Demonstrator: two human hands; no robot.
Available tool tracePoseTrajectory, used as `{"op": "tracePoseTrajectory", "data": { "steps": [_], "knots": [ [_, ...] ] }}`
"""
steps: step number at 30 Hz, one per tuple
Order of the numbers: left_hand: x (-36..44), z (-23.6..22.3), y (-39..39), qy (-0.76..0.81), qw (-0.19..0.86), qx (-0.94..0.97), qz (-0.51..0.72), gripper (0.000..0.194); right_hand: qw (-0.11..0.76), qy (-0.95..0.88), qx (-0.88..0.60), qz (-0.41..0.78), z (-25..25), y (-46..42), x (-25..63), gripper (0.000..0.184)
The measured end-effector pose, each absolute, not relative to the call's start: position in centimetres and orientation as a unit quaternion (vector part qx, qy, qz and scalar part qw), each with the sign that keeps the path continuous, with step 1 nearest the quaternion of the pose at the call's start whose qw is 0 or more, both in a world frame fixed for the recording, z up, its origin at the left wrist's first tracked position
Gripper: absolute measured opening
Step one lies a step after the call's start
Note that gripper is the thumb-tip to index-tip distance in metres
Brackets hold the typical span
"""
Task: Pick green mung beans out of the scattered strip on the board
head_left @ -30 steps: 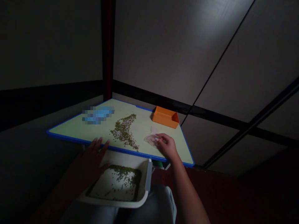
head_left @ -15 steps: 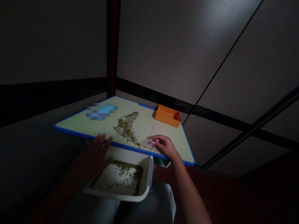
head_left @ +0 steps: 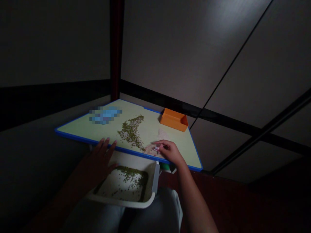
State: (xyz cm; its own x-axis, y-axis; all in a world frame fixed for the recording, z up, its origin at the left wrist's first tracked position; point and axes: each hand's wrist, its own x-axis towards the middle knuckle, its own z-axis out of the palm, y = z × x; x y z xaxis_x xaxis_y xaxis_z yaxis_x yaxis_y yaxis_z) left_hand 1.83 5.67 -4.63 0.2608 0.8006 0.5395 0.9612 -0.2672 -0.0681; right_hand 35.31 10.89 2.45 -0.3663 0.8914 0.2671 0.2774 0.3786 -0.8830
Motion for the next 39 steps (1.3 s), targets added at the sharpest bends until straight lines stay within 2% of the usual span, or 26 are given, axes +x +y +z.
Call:
{"op": "tracePoseTrajectory", "data": {
  "steps": [20, 39],
  "knots": [
    [2.3, -4.4, 5.5, -0.583, 0.179, -0.765, -0.209, 0.072, 0.397, -0.747, -0.412, 0.339, 2.5, 11.2, 34.3, 0.028],
    [1.9, -4.5, 5.6, -0.571, 0.194, -0.768, -0.214, 0.073, 0.425, -0.725, -0.395, 0.37, 2.7, 11.0, 34.3, 0.027]
  ]
}}
